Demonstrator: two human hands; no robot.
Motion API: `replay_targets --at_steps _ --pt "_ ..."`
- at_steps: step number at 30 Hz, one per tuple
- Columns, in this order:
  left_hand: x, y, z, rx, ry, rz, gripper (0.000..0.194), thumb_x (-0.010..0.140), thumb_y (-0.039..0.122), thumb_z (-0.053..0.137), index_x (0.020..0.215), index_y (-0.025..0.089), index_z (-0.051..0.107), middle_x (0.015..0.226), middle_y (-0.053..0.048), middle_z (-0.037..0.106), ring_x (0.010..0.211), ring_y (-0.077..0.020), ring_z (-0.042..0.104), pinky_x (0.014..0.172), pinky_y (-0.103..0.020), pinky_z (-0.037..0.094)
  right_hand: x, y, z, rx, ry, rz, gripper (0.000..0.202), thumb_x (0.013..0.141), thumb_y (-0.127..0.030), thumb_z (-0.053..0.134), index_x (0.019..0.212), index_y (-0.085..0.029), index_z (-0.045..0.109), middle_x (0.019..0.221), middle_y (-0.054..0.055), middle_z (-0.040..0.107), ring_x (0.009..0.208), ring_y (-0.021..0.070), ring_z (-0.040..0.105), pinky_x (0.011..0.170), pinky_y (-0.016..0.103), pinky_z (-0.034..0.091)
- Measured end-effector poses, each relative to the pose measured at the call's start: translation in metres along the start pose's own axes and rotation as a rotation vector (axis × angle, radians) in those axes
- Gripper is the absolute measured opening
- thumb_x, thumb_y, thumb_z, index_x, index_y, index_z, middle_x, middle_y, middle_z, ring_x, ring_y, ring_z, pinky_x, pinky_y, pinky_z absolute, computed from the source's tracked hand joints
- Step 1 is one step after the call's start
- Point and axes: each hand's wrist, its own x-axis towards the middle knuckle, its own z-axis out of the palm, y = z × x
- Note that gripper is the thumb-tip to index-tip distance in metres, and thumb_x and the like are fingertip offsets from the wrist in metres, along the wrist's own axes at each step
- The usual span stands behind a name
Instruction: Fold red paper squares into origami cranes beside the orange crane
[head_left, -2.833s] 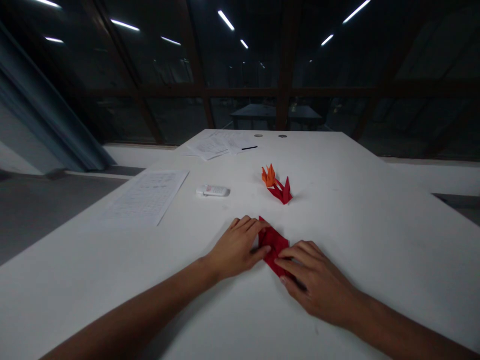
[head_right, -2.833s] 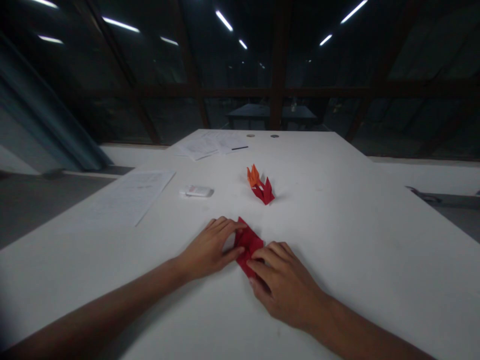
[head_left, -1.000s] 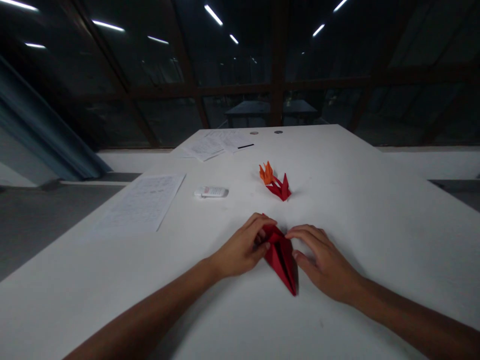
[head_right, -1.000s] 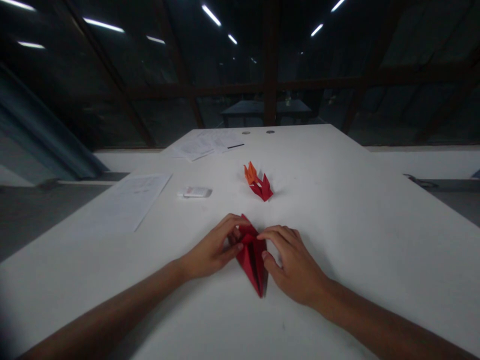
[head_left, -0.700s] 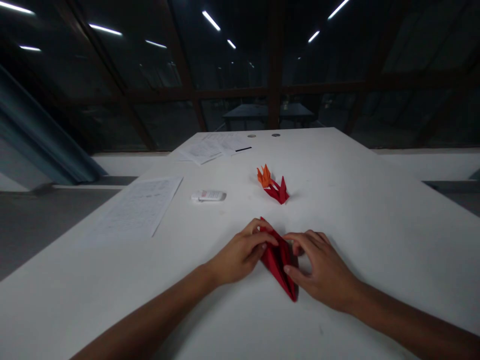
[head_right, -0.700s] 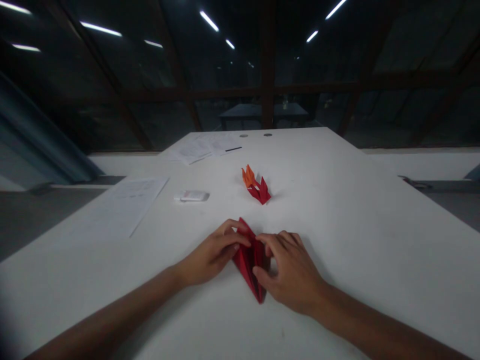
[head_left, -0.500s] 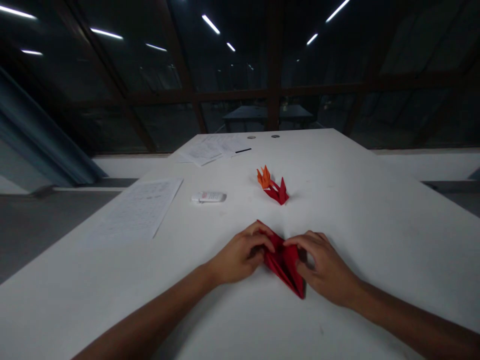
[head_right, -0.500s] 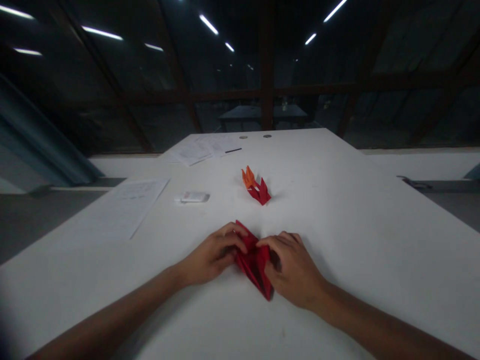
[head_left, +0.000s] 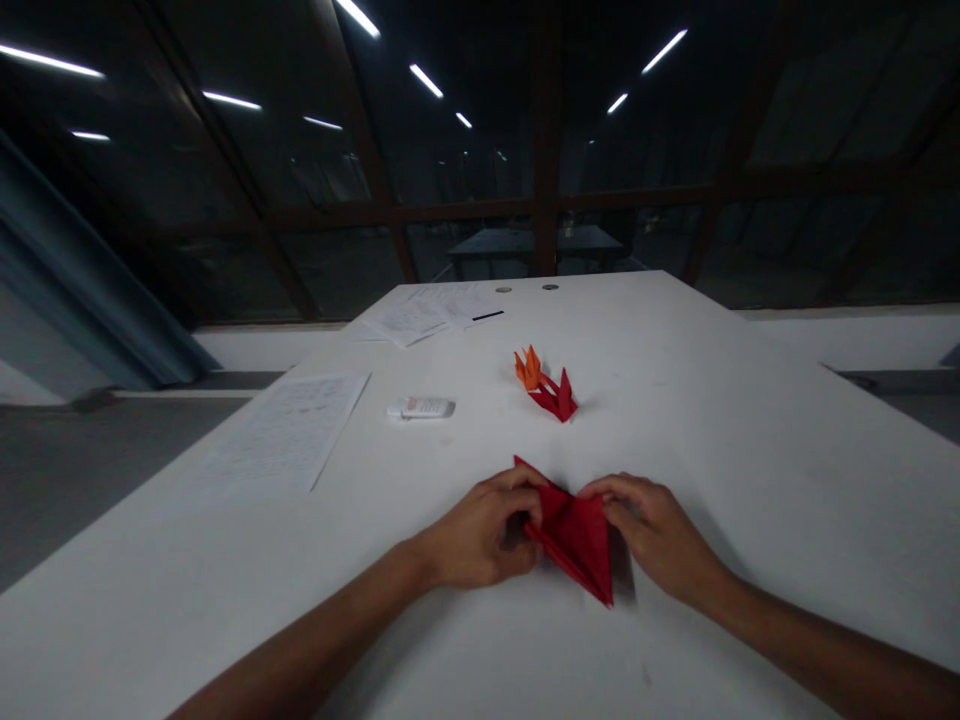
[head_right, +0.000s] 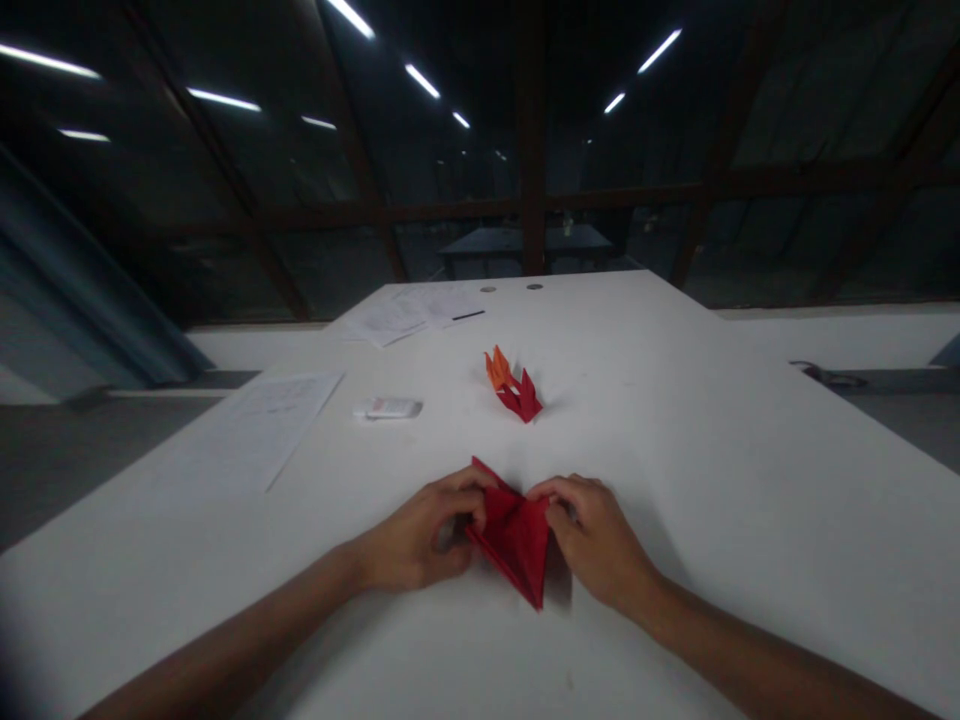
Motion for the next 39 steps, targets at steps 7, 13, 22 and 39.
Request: replay_targets --at_steps 7,13,22,39 --pt "-0.003 0.000 -0.003 -0.004 -0.006 0.000 0.026 0.091 0.040 0.064 0.083 0.017 0.056 0.111 -0.008 0.060 0.096 -0.0192 0.056 0.080 -0.030 0.047 0.002 -0.001 -0.002 0.051 0.017 0.023 0.034 0.084 -0.016 0.047 0.096 -0.022 0.078 0.097 0.005 0.078 0.094 0.0236 0.071 0.090 0.040 0.053" --pt "-0.001 -0.001 -0.004 0.005 -0.028 0.003 0.018 0.078 0.021 0.073 0.081 0.018 0.055 0.109 -0.006 0.060 0.098 -0.0192 0.056 0.083 -0.029 0.046 0.002 -0.003 -0.003 0.023 0.014 -0.024 0.029 0.089 -0.021 0.049 0.095 -0.023 0.078 0.095 0.004 0.079 0.091 0.0230 0.071 0.087 0.037 0.054" --pt "0.001 -0.002 0.004 0.067 0.019 -0.073 0.014 0.075 0.012 0.068 0.080 0.018 0.057 0.093 -0.002 0.061 0.087 -0.0176 0.056 0.079 -0.029 0.045 0.001 -0.004 -0.003 0.049 -0.004 -0.015 0.026 0.097 -0.028 0.047 0.095 -0.023 0.073 0.092 0.003 0.077 0.090 0.0223 0.070 0.085 0.034 0.052" --pt "0.011 0.002 0.009 -0.328 0.210 -0.343 0.057 0.077 0.017 0.065 0.129 0.019 0.042 0.092 -0.001 0.067 0.072 -0.0138 0.061 0.061 -0.023 0.046 -0.001 0.003 0.009 -0.012 0.047 0.007 0.033 0.084 -0.016 0.058 0.116 -0.023 0.059 0.092 0.001 0.070 0.085 0.0198 0.065 0.082 0.035 0.050"
